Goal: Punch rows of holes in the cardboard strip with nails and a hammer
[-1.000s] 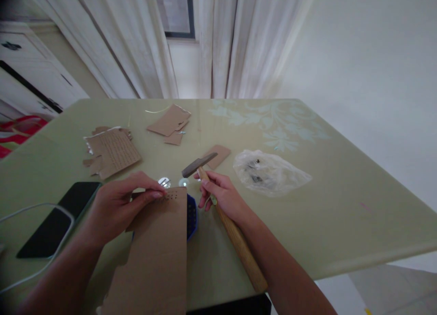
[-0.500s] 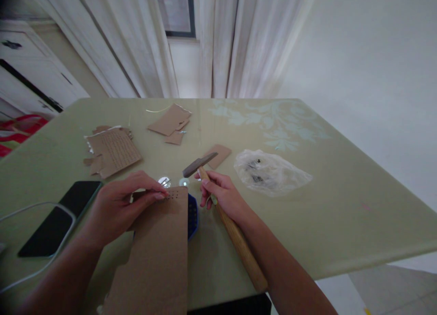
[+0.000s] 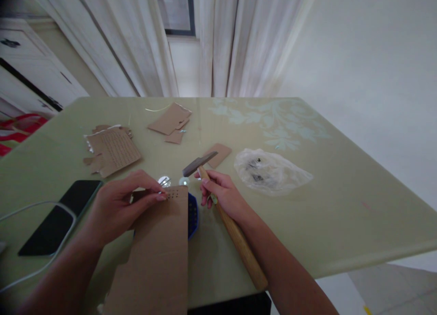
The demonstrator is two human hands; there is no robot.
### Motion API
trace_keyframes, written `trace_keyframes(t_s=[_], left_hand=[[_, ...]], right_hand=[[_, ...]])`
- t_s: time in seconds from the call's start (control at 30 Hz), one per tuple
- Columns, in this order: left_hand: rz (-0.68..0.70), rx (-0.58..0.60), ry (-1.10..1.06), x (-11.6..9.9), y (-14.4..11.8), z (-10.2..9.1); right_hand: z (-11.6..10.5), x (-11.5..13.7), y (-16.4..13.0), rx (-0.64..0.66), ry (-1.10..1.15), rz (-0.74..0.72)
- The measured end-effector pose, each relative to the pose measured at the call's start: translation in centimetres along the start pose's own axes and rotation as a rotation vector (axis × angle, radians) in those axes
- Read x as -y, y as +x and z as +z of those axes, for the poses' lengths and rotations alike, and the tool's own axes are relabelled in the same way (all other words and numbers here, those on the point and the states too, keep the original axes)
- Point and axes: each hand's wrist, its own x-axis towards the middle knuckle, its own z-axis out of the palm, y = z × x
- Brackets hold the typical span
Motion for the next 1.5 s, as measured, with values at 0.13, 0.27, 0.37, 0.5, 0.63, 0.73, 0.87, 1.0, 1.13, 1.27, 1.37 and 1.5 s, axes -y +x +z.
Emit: trace_keyframes(t_s=[0.13, 0.27, 0.37, 0.5, 0.63, 0.73, 0.87, 1.0, 1.13, 1.27, 1.37, 1.5], left_hand=[[-0.004, -0.003, 0.004, 0.13, -0.04, 0.03], [-0.016, 0.004, 0.006, 0.27, -0.1, 0.05], [-0.02, 0.005, 0.008, 0.28, -0.11, 0.08], [-0.019, -0.001, 0.013, 0.24, -0.14, 0.08], [-0.024, 0.001, 0.011, 0.15, -0.2, 0.04], [-0.026, 0.003, 0.01, 0.06, -0.16, 0.04], [-0.017, 0.004, 0.016, 0.07, -0.07, 0.06], [-0.011, 0.01, 0.015, 0.22, -0.13, 0.08], [-0.008, 0.008, 0.021, 0.26, -0.27, 0.06], [0.0, 0.005, 0.038, 0.14, -0.27, 0.05], [0.01, 0.008, 0.05, -0.02, -0.15, 0.03], [0.037, 0.016, 0.045, -0.27, 0.03, 0.05]], right_hand=[[-0.06, -0.08, 0.03, 0.009, 0.003, -0.001], [-0.14, -0.29, 0.1, 0.004, -0.002, -0.003], [-0.1, -0.3, 0.12, 0.003, -0.001, -0.003], [-0.04, -0.19, 0.1, 0.007, -0.009, -0.008], [-0.08, -0.14, 0.08, 0.005, -0.01, -0.01], [-0.12, -0.14, 0.09, 0.012, -0.011, -0.009], [-0.12, -0.08, 0.03, 0.007, -0.016, 0.0], [-0.11, -0.04, -0.04, 0.004, -0.012, 0.001], [-0.09, 0.0, -0.04, 0.006, -0.012, -0.001], [-0.1, -0.06, -0.01, 0.005, -0.013, -0.002], [-0.11, -0.12, 0.01, 0.001, -0.008, 0.007], [-0.02, -0.01, 0.0, -0.008, -0.006, 0.013]])
